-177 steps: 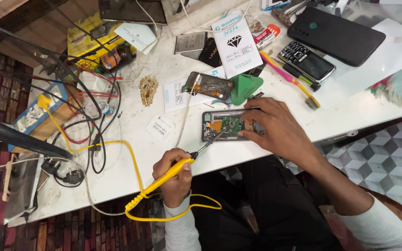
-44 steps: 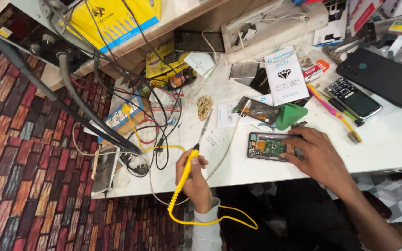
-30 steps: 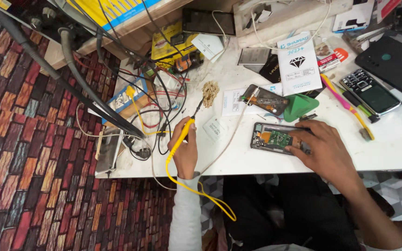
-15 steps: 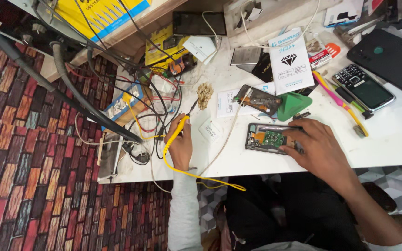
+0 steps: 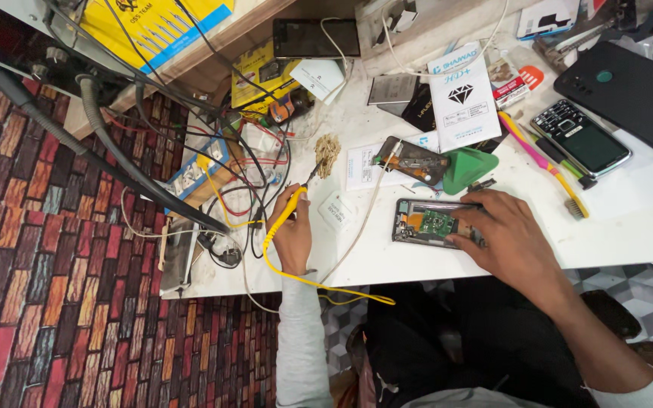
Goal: The person uses a yellow soldering iron to work on the exposed circuit board of a disassembled mobile phone. They repeatedly apply the soldering iron to various points on the board while holding the phone steady with their other hand.
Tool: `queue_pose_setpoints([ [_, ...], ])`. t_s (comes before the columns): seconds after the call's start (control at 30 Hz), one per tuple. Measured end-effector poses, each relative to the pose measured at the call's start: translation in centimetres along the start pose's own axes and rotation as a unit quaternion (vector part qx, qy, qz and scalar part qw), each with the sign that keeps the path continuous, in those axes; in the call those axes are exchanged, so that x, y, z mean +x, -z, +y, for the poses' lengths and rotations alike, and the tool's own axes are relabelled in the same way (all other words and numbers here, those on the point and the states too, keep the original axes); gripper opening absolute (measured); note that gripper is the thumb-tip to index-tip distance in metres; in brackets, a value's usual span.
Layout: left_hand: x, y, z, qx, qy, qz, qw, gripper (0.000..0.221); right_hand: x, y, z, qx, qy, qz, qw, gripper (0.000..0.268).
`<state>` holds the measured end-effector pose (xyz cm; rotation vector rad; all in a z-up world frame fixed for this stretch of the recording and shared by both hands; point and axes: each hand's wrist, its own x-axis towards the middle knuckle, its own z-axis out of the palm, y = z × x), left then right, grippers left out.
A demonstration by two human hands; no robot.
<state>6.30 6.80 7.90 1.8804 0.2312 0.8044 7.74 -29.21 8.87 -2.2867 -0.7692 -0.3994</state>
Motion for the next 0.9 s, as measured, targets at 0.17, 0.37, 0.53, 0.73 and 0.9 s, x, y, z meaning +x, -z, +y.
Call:
queue_pose_setpoints([
  [0.17, -0.2, 0.2, 0.2, 0.012, -0.005, -0.002, 1.0, 0.024, 0.0, 0.0, -0.2, -0.006, 0.001, -0.002, 1.0, 0.04],
  [0.37, -0.5, 0.2, 1.0, -0.007, 0.006, -0.008, 1.0, 0.024, 0.1, 0.1, -0.3, -0.002, -0.001, -0.006, 1.0, 0.04],
  [0.53, -1.3, 0.2, 2.7, 0.027, 0.003, 0.025, 0.999, 0.024, 0.1, 0.2, -0.4, -0.007, 0.003, -0.003, 1.0, 0.039],
  [0.73, -7.2, 0.4, 3.9, -0.029, 0.015, 0.087, 0.996, 0.029, 0.1, 0.2, -0.5, 0.006, 0.011, 0.011, 1.0, 0.035],
  [0.9, -15.2, -0.9, 2.9, -0.079, 0.056, 0.089, 0.991, 0.029, -0.1, -0.2, -0.1, 0.003, 0.012, 0.005, 1.0, 0.035],
])
